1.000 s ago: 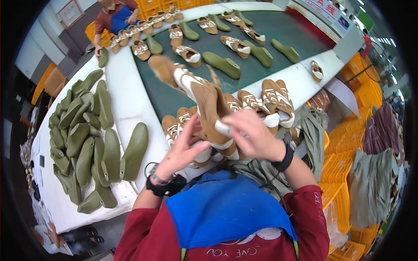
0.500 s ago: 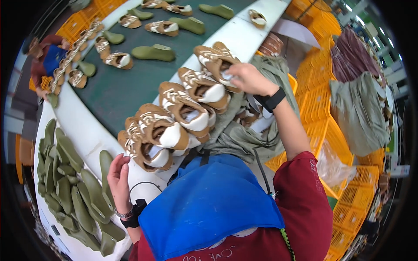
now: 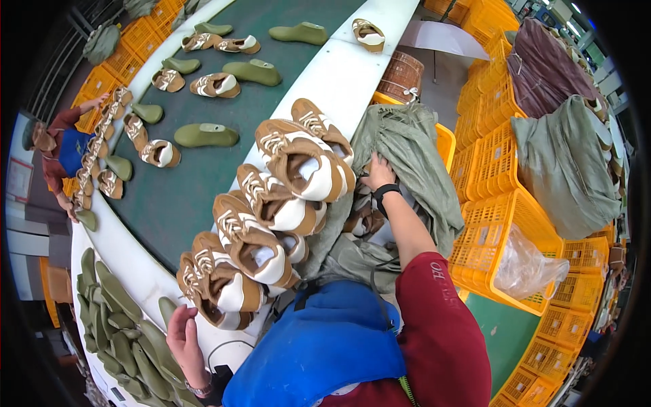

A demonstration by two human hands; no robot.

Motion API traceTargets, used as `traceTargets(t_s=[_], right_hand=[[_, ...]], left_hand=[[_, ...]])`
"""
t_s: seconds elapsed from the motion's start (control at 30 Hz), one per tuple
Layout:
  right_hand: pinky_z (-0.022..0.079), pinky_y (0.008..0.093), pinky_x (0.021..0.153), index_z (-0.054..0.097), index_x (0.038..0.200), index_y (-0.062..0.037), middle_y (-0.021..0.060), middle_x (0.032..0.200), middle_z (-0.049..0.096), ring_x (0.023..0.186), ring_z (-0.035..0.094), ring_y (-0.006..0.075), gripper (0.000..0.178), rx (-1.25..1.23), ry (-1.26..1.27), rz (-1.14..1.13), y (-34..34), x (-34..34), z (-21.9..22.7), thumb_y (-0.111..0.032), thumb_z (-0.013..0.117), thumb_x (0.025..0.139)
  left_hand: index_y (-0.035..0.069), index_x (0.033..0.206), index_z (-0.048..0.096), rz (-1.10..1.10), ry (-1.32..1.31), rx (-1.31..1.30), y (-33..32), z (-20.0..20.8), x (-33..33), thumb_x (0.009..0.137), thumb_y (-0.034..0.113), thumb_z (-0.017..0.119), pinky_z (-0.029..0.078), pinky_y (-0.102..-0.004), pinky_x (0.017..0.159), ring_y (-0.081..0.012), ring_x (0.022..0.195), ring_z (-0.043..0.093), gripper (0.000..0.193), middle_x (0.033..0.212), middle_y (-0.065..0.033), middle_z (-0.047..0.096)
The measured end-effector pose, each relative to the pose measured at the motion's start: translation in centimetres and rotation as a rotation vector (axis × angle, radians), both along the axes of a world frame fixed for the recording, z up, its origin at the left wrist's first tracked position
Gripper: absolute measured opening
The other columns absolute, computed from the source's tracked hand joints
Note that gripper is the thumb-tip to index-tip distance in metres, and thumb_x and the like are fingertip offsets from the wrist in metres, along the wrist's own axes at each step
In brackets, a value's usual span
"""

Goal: Organizing shoes and shoe lasts on a conveyor belt and workstation in a shoe factory.

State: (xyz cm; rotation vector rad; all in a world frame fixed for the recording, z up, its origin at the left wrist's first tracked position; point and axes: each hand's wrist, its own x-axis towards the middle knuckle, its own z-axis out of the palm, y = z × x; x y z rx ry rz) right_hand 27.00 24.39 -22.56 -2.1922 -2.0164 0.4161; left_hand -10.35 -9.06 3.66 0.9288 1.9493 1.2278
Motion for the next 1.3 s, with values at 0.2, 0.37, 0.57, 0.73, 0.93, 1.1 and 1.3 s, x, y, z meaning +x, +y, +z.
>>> traceTargets(t_s=[0.2, 0.37, 0.57, 0.73, 0.93, 1.1, 1.3], right_hand=[[0.040, 0.0431, 0.088, 0.027, 0.132, -0.0201, 0.0265, 0.114, 0.047, 0.103, 0.050, 0.0392, 0.078, -0.038, 0.078, -0.117, 1.4, 0.3, -2.2, -0.021, 0.067, 0.065], [0.042, 0.0399, 0.086, 0.030, 0.131, -0.0145, 0.0247, 0.108, 0.054, 0.103, 0.052, 0.0364, 0.082, -0.133, 0.438, -0.145, -2.5, 2.7, 4.4, -0.026, 0.069, 0.060], [0.047, 0.0233, 0.070, 0.030, 0.129, -0.0031, 0.0092, 0.105, 0.055, 0.089, 0.056, 0.0144, 0.063, 0.132, 1.316, -0.109, -10.0, 4.1, 22.7, -0.006, 0.062, 0.075], [0.042, 0.0354, 0.089, 0.038, 0.126, -0.0053, 0.0139, 0.119, 0.046, 0.108, 0.048, 0.0261, 0.075, 0.675, 0.829, 0.390, -16.3, -3.3, 30.2, -0.006, 0.068, 0.058], [0.045, 0.0351, 0.082, 0.055, 0.107, -0.0205, 0.0076, 0.102, 0.047, 0.103, 0.048, 0.0280, 0.042, 0.899, 0.479, 1.325, -20.8, -16.8, 31.0, -0.009, 0.060, 0.066], [0.044, 0.0379, 0.086, 0.054, 0.112, -0.0190, 0.0091, 0.114, 0.046, 0.108, 0.046, 0.0312, 0.045, 0.700, 0.497, 1.591, -23.0, -24.0, 29.9, -0.009, 0.058, 0.069], [0.041, 0.0376, 0.089, 0.057, 0.107, -0.0066, 0.0170, 0.116, 0.049, 0.106, 0.049, 0.0331, 0.041, 0.423, 0.605, 1.241, -23.6, -22.2, 29.1, -0.003, 0.064, 0.066]], left_hand=[[-0.004, 0.113, 0.049, -0.013, 0.032, 0.013, 0.7, 0.8, 1.3, 0.085, 0.001, 0.048, 0.039, -0.0271, 0.086, -0.0158, 0.094, 0.054, 0.029, 0.099, -0.0115, 0.058], [-0.004, 0.113, 0.050, -0.004, 0.053, 0.057, 0.8, 1.4, 1.0, 0.086, 0.004, 0.048, 0.039, -0.0270, 0.085, -0.0154, 0.093, 0.054, 0.028, 0.098, -0.0113, 0.059], [-0.004, 0.113, 0.050, -0.126, -0.010, 0.154, 1.2, 1.5, -0.4, 0.086, 0.004, 0.049, 0.040, -0.0276, 0.086, -0.0159, 0.096, 0.055, 0.028, 0.099, -0.0116, 0.059], [-0.001, 0.115, 0.049, -0.292, -0.129, 0.196, 1.1, 2.5, 0.0, 0.084, 0.000, 0.048, 0.043, -0.0279, 0.085, -0.0171, 0.096, 0.056, 0.031, 0.102, -0.0114, 0.060], [0.015, 0.140, -0.001, -0.648, -0.693, 0.263, 1.8, 2.2, 0.3, 0.081, 0.048, 0.055, 0.039, -0.0427, 0.093, -0.0289, 0.121, 0.037, 0.088, 0.137, -0.0154, 0.026], [0.014, 0.136, 0.019, -0.210, -0.981, 0.342, -1.5, 1.3, -3.5, 0.084, 0.039, 0.049, 0.042, -0.0459, 0.092, -0.0273, 0.118, 0.042, 0.065, 0.134, -0.0103, 0.034], [0.013, 0.128, 0.031, 0.100, -1.128, 0.426, -6.6, -2.6, -10.4, 0.083, 0.022, 0.043, 0.041, -0.0489, 0.092, -0.0249, 0.114, 0.045, 0.047, 0.126, -0.0088, 0.041]])
